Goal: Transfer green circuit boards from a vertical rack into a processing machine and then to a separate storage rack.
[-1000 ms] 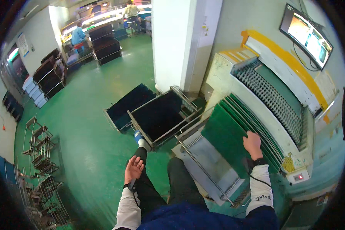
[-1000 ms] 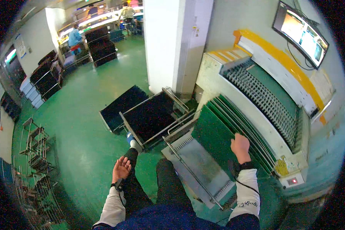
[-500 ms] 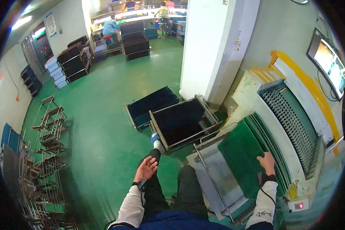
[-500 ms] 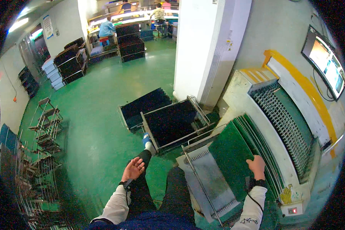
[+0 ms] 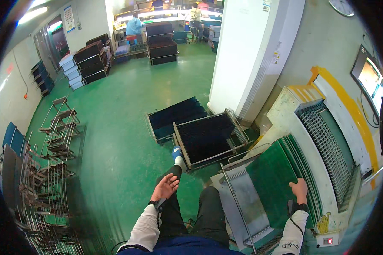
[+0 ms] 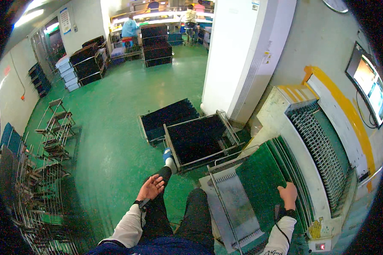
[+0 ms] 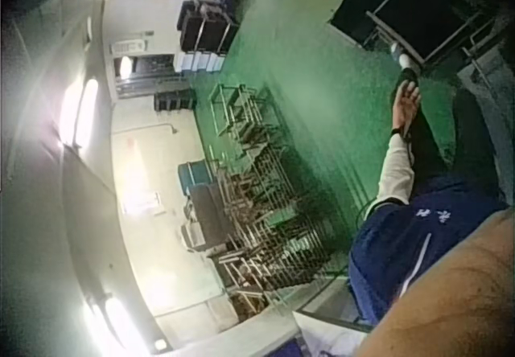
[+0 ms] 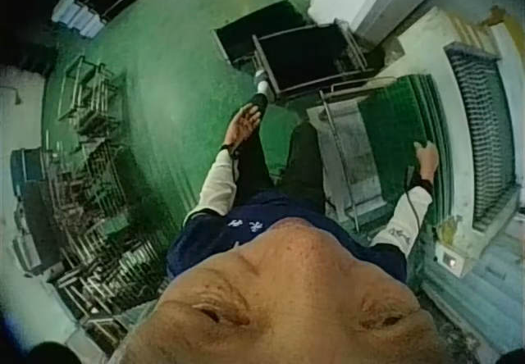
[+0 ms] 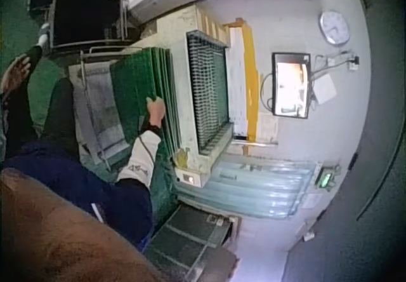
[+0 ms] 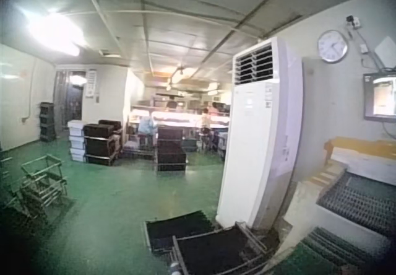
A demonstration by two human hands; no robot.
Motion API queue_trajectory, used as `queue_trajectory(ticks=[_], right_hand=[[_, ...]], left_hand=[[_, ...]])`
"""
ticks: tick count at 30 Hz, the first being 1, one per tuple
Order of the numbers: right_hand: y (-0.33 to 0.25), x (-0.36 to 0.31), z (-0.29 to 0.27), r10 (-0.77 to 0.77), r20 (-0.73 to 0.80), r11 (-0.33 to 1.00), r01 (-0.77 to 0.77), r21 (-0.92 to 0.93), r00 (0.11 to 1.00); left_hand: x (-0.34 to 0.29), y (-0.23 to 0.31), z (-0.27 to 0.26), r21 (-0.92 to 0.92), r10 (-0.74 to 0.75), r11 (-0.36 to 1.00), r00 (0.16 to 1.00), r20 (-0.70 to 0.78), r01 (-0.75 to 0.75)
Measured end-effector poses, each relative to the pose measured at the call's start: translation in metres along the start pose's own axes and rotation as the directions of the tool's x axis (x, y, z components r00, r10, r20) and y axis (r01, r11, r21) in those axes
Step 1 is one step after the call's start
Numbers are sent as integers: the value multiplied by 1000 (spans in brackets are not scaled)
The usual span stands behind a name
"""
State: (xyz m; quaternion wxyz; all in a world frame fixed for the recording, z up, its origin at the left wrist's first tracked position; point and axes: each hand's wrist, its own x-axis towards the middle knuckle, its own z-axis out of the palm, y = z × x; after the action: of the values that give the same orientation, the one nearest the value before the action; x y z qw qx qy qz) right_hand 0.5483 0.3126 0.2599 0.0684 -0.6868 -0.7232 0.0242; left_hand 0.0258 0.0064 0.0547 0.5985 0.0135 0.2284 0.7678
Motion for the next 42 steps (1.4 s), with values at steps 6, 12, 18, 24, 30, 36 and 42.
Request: queue_trajectory(ticks=[6,12,18,24,30,36,42], right_hand=[[2,4,2,35,36,999,-35,9,999],[4,4,3,9,22,999,-10,42,1000],[-10,-4,-9,10,23,999,-11,30,1000],[-4,-2,-2,10,-30,1000,-10,-22,1000],[-10,-5,-7,14,-13,1000,-15,-20,1000],[-15,-9,-13,26,-26,1000,-26,-3,999],[-14,-9,-9,-13,-103,1000,11,-19,995]], left_hand=[[-1,0,1,19,7,1000,1000,-11,-7],[0,0,2,9,-4,1000,1000,-17,4],[-1,1,3,13,-10,1000,1000,-29,10],[-1,1,4,19,-10,1000,1000,-27,11],[-2,0,4,17,-4,1000,999,-34,5],[-1,0,2,18,-7,1000,1000,-21,7],[-4,1,3,-3,-5,1000,1000,-16,5]])
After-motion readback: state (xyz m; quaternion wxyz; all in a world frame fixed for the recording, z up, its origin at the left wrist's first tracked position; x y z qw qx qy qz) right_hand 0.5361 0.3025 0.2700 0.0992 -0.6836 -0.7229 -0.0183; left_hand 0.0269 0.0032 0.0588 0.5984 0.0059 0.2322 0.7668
